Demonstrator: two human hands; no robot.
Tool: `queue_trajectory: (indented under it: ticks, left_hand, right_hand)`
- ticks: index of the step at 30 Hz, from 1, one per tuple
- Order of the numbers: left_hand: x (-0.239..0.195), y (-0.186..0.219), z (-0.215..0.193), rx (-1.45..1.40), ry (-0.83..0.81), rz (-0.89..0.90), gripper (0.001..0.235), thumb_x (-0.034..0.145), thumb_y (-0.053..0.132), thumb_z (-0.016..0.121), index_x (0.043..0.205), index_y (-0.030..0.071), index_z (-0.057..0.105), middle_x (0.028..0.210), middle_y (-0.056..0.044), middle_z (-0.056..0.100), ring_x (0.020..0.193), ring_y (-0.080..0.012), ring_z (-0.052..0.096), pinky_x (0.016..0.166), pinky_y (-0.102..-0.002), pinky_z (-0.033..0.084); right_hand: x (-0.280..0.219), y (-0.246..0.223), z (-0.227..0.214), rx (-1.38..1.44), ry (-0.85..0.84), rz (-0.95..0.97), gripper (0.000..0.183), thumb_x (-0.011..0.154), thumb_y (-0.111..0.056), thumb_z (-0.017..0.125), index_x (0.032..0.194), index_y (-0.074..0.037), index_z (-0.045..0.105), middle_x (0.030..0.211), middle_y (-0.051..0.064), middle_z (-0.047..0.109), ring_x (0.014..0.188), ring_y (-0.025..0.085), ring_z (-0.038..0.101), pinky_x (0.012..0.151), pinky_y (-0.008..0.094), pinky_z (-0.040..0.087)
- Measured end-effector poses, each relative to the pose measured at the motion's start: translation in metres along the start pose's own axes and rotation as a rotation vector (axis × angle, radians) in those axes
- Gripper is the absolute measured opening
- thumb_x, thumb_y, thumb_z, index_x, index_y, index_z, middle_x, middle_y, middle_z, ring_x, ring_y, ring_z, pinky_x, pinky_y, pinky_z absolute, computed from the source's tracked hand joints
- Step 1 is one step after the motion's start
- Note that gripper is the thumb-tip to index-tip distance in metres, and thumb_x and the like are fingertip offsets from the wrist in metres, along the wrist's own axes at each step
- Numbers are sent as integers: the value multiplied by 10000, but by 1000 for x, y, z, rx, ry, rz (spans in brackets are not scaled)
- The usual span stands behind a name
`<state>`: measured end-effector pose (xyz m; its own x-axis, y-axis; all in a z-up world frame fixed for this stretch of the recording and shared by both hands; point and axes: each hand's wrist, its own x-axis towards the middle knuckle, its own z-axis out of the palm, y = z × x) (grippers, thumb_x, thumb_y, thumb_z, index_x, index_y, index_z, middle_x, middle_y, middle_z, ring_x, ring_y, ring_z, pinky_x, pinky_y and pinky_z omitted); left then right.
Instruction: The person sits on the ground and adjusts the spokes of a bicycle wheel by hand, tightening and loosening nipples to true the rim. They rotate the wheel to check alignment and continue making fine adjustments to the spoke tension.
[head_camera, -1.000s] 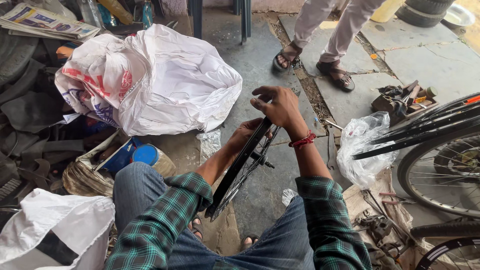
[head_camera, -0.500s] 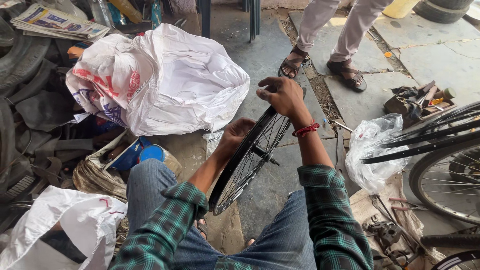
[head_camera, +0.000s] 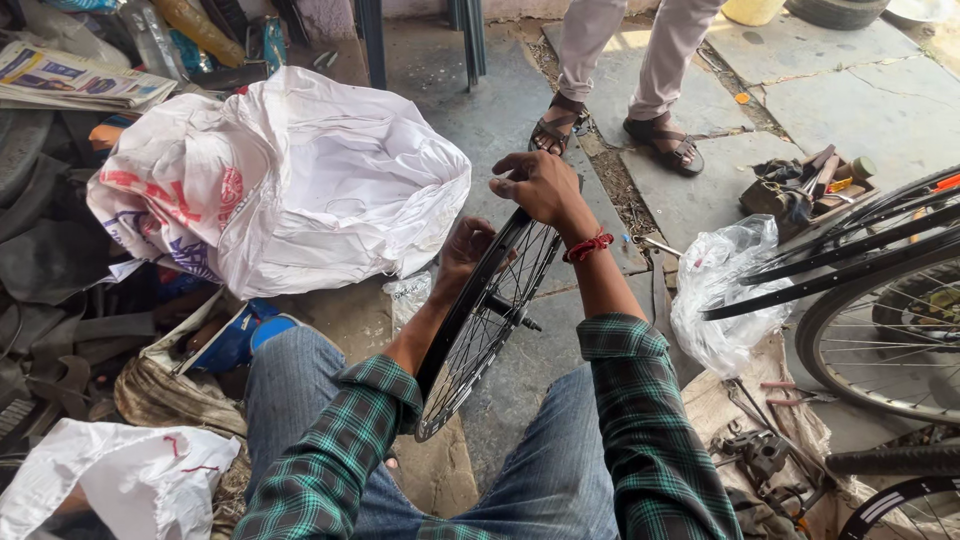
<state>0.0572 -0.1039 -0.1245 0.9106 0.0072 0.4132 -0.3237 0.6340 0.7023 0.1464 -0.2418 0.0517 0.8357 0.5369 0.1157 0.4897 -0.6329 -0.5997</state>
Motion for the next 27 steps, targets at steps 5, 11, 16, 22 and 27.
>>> queue_trajectory:
  ticks: [5,11,16,22,27]
  left_hand:
    - [17,-15,15,-84,-29,26,381,919,-56,761,1190,112,552,995,-64,730,935,-183,743,866,-335,617]
    - [20,-20,39,-240,11,-165,436,839,-134,721,1142,123,541,1009,-88,737,887,-179,727,781,-301,579]
    - [16,-27,56,-445,-104,-231,456,772,-109,704,1133,110,532,1033,-39,690,928,-143,685,750,-264,533]
    - [22,-33,62,-331,-48,-402,278,1005,61,708,1199,90,512,1053,-40,686,932,-99,647,801,-244,522]
    - [23,-24,69,-383,-73,-301,455,906,10,751,1256,152,498,1080,-53,715,874,-103,678,691,-229,516]
  right_hand:
    - [7,16,-10,74,-9,-19,387,836,-389,731,1137,-150,773,995,80,801,932,220,763,835,340,551]
    - [3,29,-23,160,-21,-65,387,838,-314,736,1157,-98,767,985,116,802,905,222,784,857,344,583]
    - [-4,32,-35,217,-103,-56,401,835,-286,728,1179,-83,746,1025,138,789,899,236,781,825,363,597]
    - [0,39,-44,218,-137,-155,427,815,-323,730,1159,-72,755,992,133,798,925,240,776,839,361,591]
    - [13,42,-45,227,-134,-222,431,821,-352,730,1149,-74,757,982,112,794,941,242,770,855,365,570]
